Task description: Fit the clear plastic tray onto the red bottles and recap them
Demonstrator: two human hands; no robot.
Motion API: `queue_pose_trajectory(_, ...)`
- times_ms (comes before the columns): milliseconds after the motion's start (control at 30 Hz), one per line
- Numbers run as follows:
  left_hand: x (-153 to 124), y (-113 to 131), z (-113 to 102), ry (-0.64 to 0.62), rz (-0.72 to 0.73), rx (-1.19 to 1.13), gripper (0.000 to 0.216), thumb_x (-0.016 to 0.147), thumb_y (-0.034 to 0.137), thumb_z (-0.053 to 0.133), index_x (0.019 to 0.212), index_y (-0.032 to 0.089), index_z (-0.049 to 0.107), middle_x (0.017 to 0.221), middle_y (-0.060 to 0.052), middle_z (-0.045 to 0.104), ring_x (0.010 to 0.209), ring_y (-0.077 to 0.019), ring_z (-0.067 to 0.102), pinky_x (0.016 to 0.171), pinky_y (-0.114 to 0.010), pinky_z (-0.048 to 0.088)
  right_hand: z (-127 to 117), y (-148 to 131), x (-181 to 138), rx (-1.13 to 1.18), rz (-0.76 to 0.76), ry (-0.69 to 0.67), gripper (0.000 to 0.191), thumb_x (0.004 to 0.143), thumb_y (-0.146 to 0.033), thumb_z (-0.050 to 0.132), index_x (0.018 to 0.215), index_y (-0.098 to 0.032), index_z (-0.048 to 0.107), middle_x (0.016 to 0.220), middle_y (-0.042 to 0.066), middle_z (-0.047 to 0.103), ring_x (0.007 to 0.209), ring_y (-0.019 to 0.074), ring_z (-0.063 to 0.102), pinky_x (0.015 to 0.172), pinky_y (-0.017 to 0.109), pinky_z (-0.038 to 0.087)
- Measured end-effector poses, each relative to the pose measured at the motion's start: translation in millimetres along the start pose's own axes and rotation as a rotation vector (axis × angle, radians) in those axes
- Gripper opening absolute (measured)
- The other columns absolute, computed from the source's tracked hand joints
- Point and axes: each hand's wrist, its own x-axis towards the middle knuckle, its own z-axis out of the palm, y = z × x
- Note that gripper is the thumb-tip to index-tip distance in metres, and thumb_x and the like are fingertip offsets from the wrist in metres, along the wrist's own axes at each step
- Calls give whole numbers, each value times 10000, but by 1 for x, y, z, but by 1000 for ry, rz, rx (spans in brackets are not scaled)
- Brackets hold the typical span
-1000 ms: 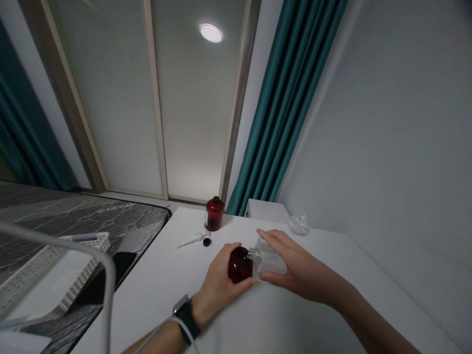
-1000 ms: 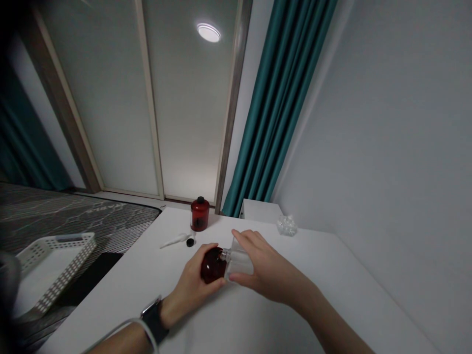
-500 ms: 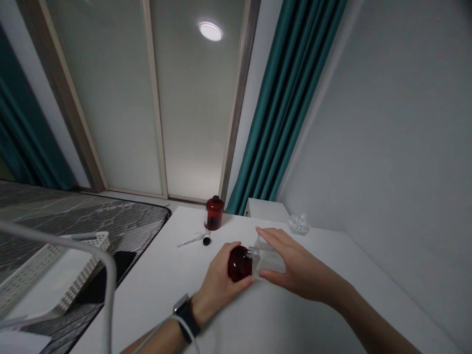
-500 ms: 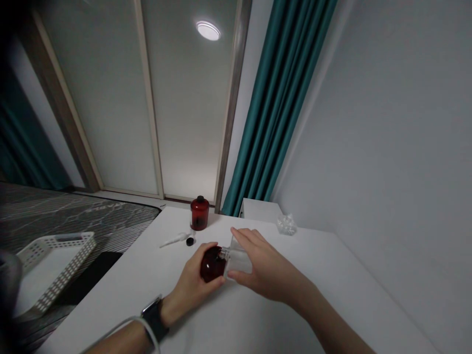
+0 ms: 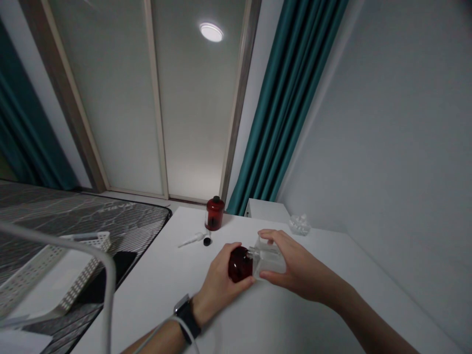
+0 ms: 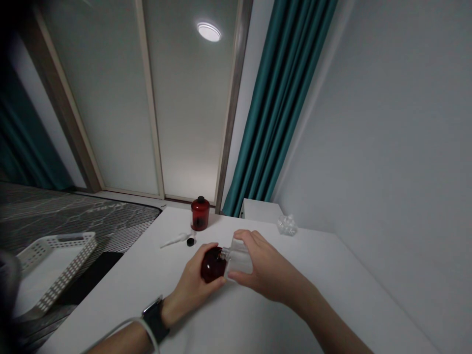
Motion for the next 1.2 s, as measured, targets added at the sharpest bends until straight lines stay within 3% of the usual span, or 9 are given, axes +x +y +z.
queue_pose_trajectory(1200,1,3,0,38,-29,-33,606,718,272,758,1257,189,492,1162,-105,636,1046,-279,642,924,-439,523,1,0,5,-23,-101,45,569,781,-255,760,1299,-214,528,1362,140,574,1297,304,515,1110,532,420)
